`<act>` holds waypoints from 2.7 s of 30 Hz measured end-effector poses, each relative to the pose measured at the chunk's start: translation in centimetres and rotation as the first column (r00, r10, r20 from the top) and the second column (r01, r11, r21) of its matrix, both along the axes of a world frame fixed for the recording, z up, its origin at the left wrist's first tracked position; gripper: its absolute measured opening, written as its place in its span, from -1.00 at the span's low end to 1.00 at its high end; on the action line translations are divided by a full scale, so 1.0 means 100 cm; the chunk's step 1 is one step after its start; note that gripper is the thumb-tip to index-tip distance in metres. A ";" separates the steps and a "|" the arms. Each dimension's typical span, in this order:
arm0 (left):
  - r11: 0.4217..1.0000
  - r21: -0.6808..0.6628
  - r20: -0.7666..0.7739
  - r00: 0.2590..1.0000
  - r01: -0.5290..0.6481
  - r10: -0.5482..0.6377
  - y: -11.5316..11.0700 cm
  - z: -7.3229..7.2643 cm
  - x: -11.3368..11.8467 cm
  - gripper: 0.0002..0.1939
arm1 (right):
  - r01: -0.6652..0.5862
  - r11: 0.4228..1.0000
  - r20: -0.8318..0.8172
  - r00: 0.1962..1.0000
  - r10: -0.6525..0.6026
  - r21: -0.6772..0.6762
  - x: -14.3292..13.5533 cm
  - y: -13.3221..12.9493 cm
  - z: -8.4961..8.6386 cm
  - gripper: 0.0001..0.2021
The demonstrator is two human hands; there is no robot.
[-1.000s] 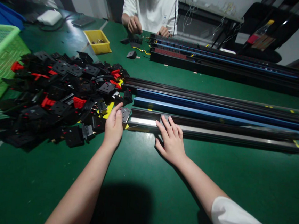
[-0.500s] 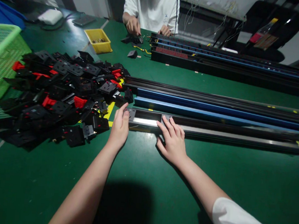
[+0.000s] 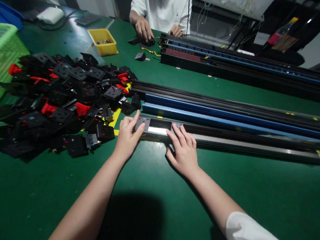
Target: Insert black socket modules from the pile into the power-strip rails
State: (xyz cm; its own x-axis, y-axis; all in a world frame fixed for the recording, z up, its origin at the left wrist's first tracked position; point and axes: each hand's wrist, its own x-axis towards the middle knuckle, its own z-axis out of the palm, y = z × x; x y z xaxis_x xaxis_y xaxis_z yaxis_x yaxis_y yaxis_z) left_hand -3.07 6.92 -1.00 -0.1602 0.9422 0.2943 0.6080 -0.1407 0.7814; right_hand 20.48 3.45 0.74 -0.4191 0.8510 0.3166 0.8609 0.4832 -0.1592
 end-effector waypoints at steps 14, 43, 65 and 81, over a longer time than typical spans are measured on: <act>0.999 0.015 0.069 0.997 0.042 -0.043 -0.002 0.002 0.002 -0.20 | -0.005 1.000 0.024 1.000 0.005 -0.017 0.002 0.000 0.001 -0.37; 0.987 -0.079 -0.728 0.669 0.138 -0.152 -0.027 0.029 0.042 -0.43 | -0.028 1.000 0.012 1.000 0.028 -0.014 0.004 0.000 0.001 -0.34; 0.982 -0.106 -0.720 0.669 0.155 -0.184 -0.019 0.038 0.041 -0.46 | 0.002 1.000 0.032 0.999 -0.002 -0.003 0.003 -0.001 0.000 -0.34; 0.955 0.190 -0.379 0.914 0.229 -0.144 -0.017 0.014 0.018 -0.42 | 0.012 0.999 0.037 0.999 -0.014 0.044 -0.003 -0.008 -0.001 -0.32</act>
